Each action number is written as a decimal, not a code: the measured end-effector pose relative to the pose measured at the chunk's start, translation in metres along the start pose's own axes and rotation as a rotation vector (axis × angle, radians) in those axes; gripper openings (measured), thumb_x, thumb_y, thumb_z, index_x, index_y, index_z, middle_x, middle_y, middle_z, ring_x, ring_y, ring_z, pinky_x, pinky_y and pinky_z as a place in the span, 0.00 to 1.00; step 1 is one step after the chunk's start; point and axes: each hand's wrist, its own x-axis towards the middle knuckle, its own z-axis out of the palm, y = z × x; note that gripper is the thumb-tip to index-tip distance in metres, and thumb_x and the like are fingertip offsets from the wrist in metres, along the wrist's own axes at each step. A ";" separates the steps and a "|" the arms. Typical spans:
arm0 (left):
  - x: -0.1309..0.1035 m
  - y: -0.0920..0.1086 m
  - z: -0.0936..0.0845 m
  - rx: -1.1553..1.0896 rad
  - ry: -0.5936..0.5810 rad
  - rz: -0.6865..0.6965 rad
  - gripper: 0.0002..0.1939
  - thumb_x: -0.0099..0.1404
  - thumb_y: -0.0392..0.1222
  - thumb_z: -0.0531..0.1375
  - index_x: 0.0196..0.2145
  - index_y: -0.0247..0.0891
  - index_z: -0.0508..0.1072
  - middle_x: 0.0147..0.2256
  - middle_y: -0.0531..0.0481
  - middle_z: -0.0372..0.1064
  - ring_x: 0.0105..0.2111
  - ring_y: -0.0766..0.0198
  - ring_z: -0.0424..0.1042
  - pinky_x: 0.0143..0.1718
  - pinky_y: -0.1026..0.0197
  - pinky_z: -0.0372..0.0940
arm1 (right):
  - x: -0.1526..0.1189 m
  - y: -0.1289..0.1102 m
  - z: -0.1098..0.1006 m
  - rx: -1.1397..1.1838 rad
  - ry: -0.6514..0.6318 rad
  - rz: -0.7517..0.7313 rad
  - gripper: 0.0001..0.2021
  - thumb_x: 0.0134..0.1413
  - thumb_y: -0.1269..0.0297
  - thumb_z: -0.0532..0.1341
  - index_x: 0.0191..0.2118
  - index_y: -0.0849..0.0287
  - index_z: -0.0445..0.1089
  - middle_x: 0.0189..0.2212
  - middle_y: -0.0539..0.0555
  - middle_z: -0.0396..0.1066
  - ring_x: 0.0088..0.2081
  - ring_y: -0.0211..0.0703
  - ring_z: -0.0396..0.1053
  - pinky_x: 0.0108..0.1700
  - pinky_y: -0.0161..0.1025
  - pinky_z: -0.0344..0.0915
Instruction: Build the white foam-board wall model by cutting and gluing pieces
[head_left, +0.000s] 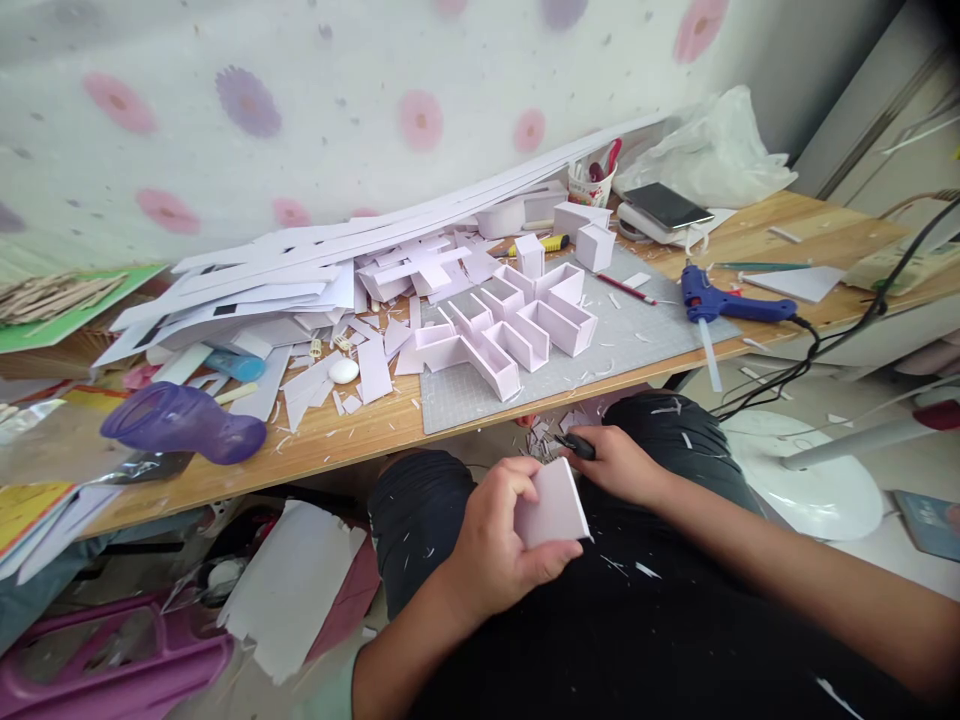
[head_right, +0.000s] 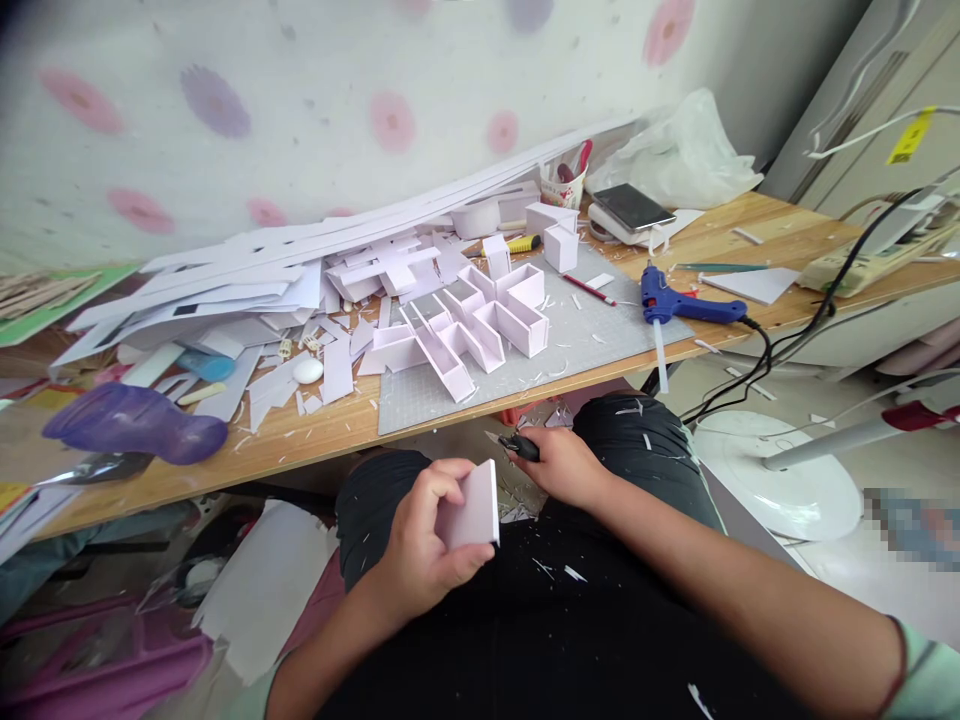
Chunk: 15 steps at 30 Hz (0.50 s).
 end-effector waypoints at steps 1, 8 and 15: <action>0.001 0.000 0.000 0.052 0.020 -0.011 0.22 0.58 0.58 0.61 0.39 0.41 0.58 0.42 0.44 0.68 0.39 0.58 0.70 0.38 0.57 0.65 | 0.000 0.000 0.000 0.047 -0.001 0.013 0.14 0.54 0.56 0.55 0.23 0.57 0.59 0.18 0.47 0.57 0.22 0.38 0.56 0.27 0.36 0.52; 0.004 -0.004 -0.002 0.426 0.161 0.011 0.27 0.52 0.45 0.67 0.47 0.38 0.61 0.42 0.42 0.70 0.41 0.53 0.71 0.42 0.52 0.67 | -0.007 -0.022 -0.012 0.613 -0.125 0.088 0.17 0.50 0.49 0.61 0.28 0.59 0.63 0.17 0.44 0.55 0.19 0.34 0.54 0.23 0.34 0.53; 0.007 -0.004 -0.001 0.591 0.184 0.025 0.28 0.54 0.43 0.66 0.51 0.36 0.63 0.42 0.41 0.72 0.40 0.52 0.71 0.42 0.50 0.66 | -0.016 -0.045 -0.024 0.753 -0.227 0.028 0.18 0.48 0.48 0.64 0.29 0.61 0.66 0.20 0.46 0.60 0.20 0.33 0.56 0.23 0.34 0.54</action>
